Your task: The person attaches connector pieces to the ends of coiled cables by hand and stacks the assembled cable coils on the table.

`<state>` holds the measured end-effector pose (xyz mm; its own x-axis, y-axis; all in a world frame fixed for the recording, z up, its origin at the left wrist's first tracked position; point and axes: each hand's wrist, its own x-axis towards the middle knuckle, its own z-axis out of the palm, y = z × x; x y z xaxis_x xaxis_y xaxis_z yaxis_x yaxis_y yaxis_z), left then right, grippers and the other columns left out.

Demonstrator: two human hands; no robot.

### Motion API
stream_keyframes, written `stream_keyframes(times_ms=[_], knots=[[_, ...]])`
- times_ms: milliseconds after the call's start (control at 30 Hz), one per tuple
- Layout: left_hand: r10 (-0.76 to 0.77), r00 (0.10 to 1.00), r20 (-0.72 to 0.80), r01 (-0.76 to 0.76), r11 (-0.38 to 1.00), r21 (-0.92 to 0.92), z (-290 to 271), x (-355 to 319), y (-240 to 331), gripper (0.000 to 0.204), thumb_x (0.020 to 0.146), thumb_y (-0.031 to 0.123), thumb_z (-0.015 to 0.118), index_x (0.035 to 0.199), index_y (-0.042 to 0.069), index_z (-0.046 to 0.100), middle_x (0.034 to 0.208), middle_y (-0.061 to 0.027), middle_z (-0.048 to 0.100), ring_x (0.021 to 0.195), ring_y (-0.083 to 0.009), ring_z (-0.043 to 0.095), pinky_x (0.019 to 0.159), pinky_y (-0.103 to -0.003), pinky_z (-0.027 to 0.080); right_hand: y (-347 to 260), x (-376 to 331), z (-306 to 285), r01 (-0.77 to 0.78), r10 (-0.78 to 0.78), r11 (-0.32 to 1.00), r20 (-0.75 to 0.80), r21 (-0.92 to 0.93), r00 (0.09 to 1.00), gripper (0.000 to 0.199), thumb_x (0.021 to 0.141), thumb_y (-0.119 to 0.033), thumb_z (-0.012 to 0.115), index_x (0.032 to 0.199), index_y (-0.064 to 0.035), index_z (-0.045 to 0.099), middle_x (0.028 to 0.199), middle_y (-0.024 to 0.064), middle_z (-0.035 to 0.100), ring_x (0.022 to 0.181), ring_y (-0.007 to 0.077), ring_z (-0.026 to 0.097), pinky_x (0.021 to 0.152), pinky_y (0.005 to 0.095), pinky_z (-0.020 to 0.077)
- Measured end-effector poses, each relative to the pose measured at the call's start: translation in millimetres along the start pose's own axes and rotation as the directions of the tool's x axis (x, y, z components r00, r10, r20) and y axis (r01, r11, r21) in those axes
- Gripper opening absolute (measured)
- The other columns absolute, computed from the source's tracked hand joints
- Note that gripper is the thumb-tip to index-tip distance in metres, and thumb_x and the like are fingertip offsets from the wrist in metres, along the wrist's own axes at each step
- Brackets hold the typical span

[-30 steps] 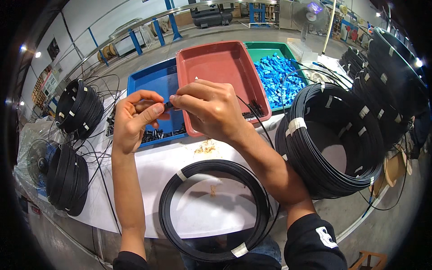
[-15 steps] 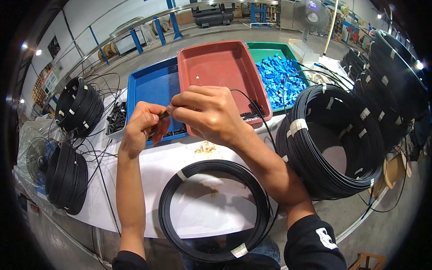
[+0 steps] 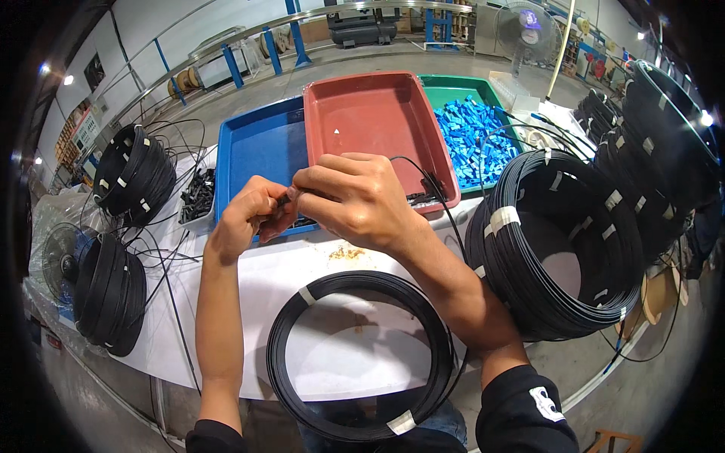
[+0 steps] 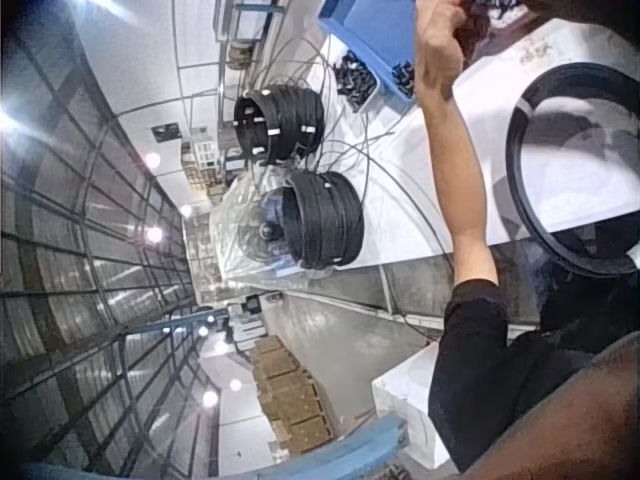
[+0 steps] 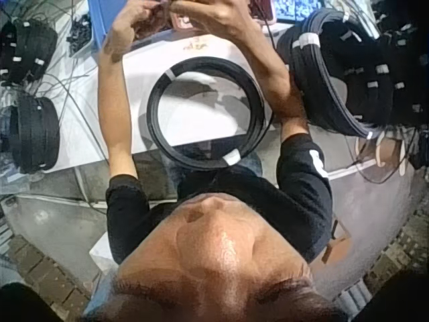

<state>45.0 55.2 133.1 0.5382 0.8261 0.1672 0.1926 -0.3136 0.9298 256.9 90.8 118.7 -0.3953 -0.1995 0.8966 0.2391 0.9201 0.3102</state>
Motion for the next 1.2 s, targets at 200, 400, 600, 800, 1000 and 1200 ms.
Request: stream_keyframes(times_ms=[200, 400, 600, 800, 1000, 1200], knots=[[0.057, 0.996, -0.065, -0.046, 0.987, 0.152, 6.8, 4.5, 4.4, 0.035, 0.08, 0.025, 0.041, 0.065, -0.002, 0.055, 0.054, -0.0006, 0.046, 0.048, -0.0078, 0.036, 0.044, -0.027, 0.032, -6.8, 3.3, -3.5, 0.017, -0.015, 0.999, 0.048, -0.027, 0.999, 0.021, 0.065, -0.01, 0.078, 0.084, -0.0032, 0.072, 0.084, 0.0056, 0.068, 0.059, 0.0143, 0.058, 0.048, 0.0269, 0.0443], [0.01, 0.999, 0.031, -0.007, 0.997, -0.083, 3.2, -0.2, -0.8, 0.029, 0.08, 0.021, 0.044, 0.066, -0.002, 0.055, 0.053, -0.0004, 0.041, 0.046, -0.012, 0.035, 0.045, -0.032, 0.036, -8.8, 3.6, 1.1, 0.023, -0.023, 0.999, 0.014, -0.04, 1.0, 0.013, 0.065, -0.012, 0.07, 0.075, -0.0064, 0.063, 0.085, 0.003, 0.065, 0.068, 0.0163, 0.062, 0.051, 0.0296, 0.0492], [0.333, 0.899, -0.284, -0.142, 0.836, 0.53, 22.4, 9.1, -5.5, 0.035, 0.082, 0.022, 0.04, 0.065, -0.004, 0.056, 0.05, -0.0027, 0.042, 0.045, -0.0131, 0.041, 0.043, -0.03, 0.033, 0.1, -6.5, 9.4, -0.163, 0.163, 0.985, 0.014, 0.061, 0.987, 0.021, 0.066, -0.001, 0.07, 0.086, -0.0052, 0.068, 0.086, 0.0056, 0.069, 0.071, 0.0211, 0.068, 0.058, 0.0325, 0.0548], [0.06, 0.983, -0.173, -0.034, 0.988, 0.149, 6.4, 1.2, -2.3, 0.037, 0.087, 0.016, 0.041, 0.055, 0.0, 0.05, 0.047, -0.0112, 0.042, 0.044, -0.0211, 0.042, 0.045, -0.039, 0.035, -1.1, -2.8, 9.2, -0.206, 0.216, 0.963, -0.042, 0.171, 0.975, 0.025, 0.067, 0.002, 0.074, 0.09, -0.0061, 0.069, 0.083, 0.0051, 0.07, 0.069, 0.0215, 0.067, 0.058, 0.0316, 0.0539], [0.165, 0.975, -0.149, -0.129, 0.966, 0.225, 11.5, -1.4, -4.4, 0.032, 0.089, 0.019, 0.047, 0.063, 0.001, 0.056, 0.05, -0.0122, 0.049, 0.045, -0.0263, 0.045, 0.046, -0.038, 0.037, -0.4, -1.8, 6.4, -0.221, 0.233, 0.951, -0.029, 0.215, 0.972, 0.027, 0.067, 0.002, 0.076, 0.092, -0.005, 0.071, 0.084, 0.0068, 0.07, 0.071, 0.0212, 0.069, 0.059, 0.0311, 0.0547], [0.729, 0.598, -0.333, -0.322, 0.6, 0.733, 45.8, 0.6, -6.1, 0.02, 0.083, 0.009, 0.056, 0.066, -0.002, 0.053, 0.056, -0.0213, 0.052, 0.052, -0.0399, 0.051, 0.053, -0.049, 0.041, -10.8, 12.5, -11.4, -0.36, 0.352, 0.892, 0.08, 0.275, 0.933, 0.023, 0.07, 0.007, 0.073, 0.092, -0.0017, 0.071, 0.078, 0.0104, 0.07, 0.069, 0.0232, 0.071, 0.06, 0.0313, 0.0559]])
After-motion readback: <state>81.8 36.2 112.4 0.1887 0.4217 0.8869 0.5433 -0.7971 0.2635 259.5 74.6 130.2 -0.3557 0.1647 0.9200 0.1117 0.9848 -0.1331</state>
